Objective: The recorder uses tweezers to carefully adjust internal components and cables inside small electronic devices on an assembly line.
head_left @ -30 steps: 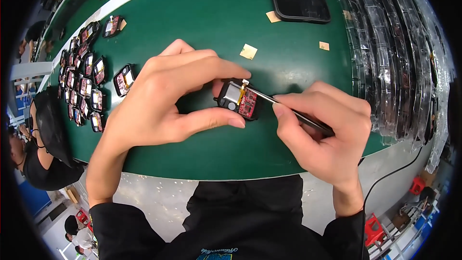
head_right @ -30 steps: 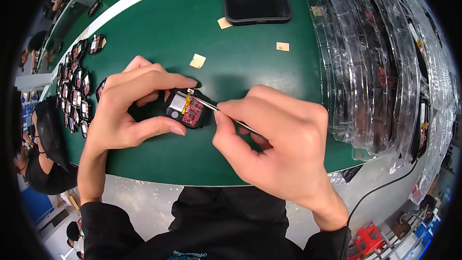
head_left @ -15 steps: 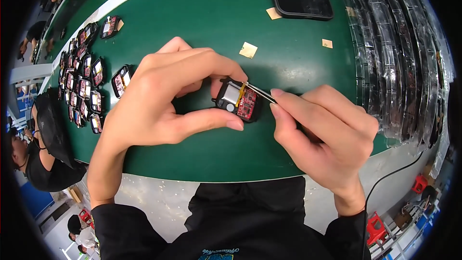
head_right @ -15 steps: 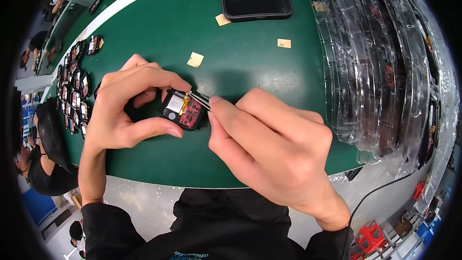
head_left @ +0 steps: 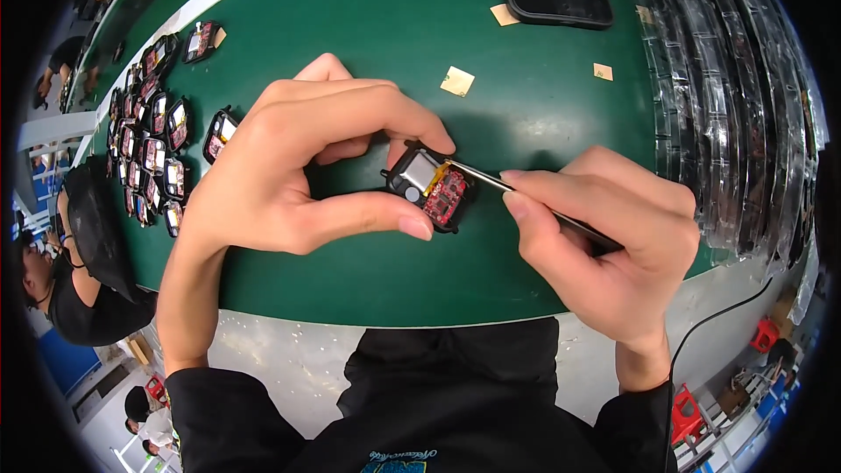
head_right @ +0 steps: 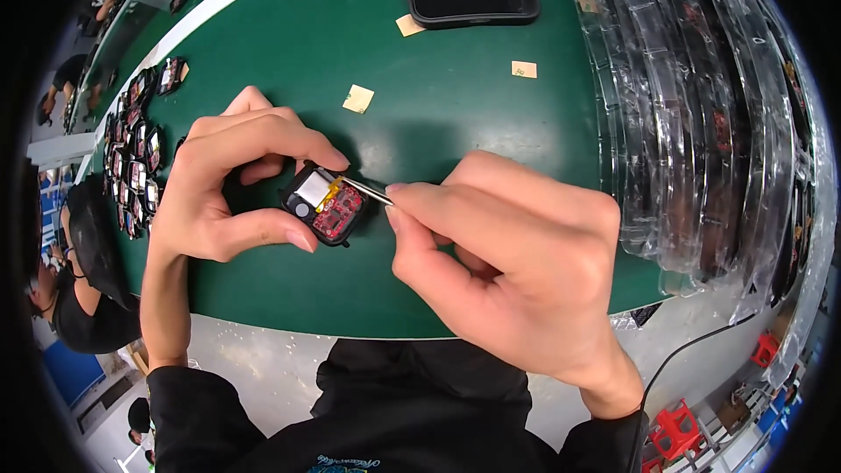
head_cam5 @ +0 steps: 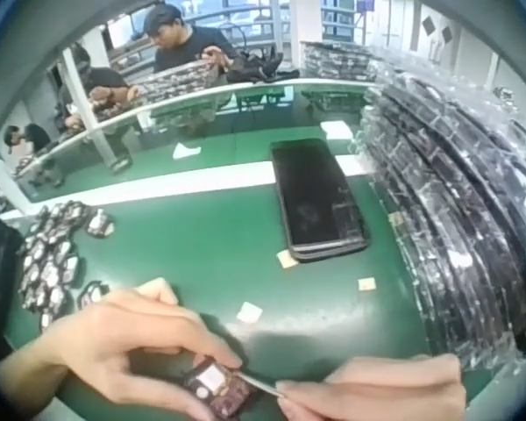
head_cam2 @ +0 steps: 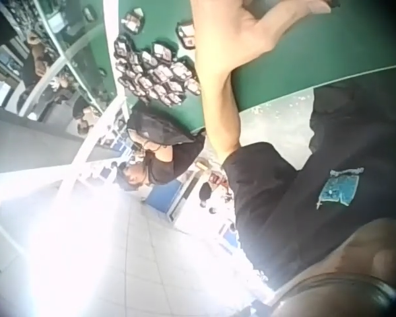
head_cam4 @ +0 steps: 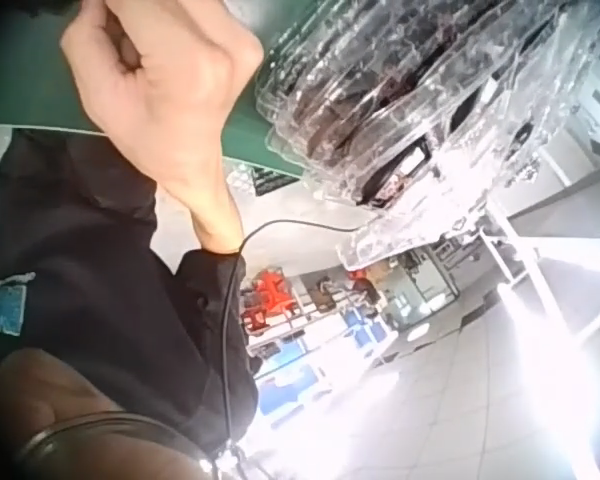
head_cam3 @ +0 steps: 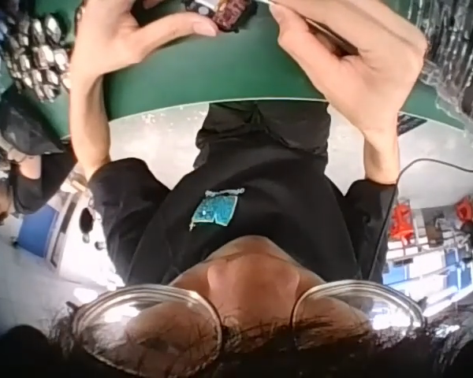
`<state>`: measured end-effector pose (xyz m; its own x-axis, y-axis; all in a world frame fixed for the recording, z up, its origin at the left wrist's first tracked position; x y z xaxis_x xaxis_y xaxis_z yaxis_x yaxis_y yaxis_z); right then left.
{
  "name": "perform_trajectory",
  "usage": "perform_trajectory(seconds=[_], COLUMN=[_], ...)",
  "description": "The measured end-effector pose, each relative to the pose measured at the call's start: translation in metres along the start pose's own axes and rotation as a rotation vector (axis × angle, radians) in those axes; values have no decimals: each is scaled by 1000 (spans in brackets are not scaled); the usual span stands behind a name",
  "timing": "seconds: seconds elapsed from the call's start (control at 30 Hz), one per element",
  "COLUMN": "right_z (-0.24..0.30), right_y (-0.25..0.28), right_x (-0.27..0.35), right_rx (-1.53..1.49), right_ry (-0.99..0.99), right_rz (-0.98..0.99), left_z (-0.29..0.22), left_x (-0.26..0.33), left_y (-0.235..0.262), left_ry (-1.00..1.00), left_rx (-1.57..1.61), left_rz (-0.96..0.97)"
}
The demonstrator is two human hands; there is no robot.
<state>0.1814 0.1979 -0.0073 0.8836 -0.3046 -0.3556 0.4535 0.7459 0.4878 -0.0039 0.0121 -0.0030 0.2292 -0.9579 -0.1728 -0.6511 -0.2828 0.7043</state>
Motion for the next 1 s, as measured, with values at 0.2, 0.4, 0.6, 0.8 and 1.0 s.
perform_trajectory(seconds=[0.2, 0.4, 0.6, 0.8, 1.0], right_z=[-3, 4, -2, 0, -2], right_y=[-1, 6, -1, 2, -1], right_x=[1, 0, 2, 2, 2], right_rx=[-46, 82, 28, 79, 75], right_ry=[-29, -10, 30, 35, 85], right_rz=[-19, -77, -26, -68, -45], left_z=[-1, -5, -5, -4, -3], left_x=[-2, 0, -1, -1, -2], left_y=[-1, 0, -3, -4, -2], left_ry=[-22, 33, 2, 0, -11], left_rx=[7, -27, -57, -59, -60], left_rz=[-14, -48, -53, -57, -39])
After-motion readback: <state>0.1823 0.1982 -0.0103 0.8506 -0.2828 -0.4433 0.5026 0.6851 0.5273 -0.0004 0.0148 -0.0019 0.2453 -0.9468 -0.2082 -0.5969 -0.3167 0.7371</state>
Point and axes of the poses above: each hand's wrist, its own x-axis away from the middle knuckle, its own y-axis out of the back of the hand, z = x × y, the point moved 2 cm from there along -x, towards the middle knuckle, and after that the axes turned 5 degrees about -z, right-handed, at the moved point
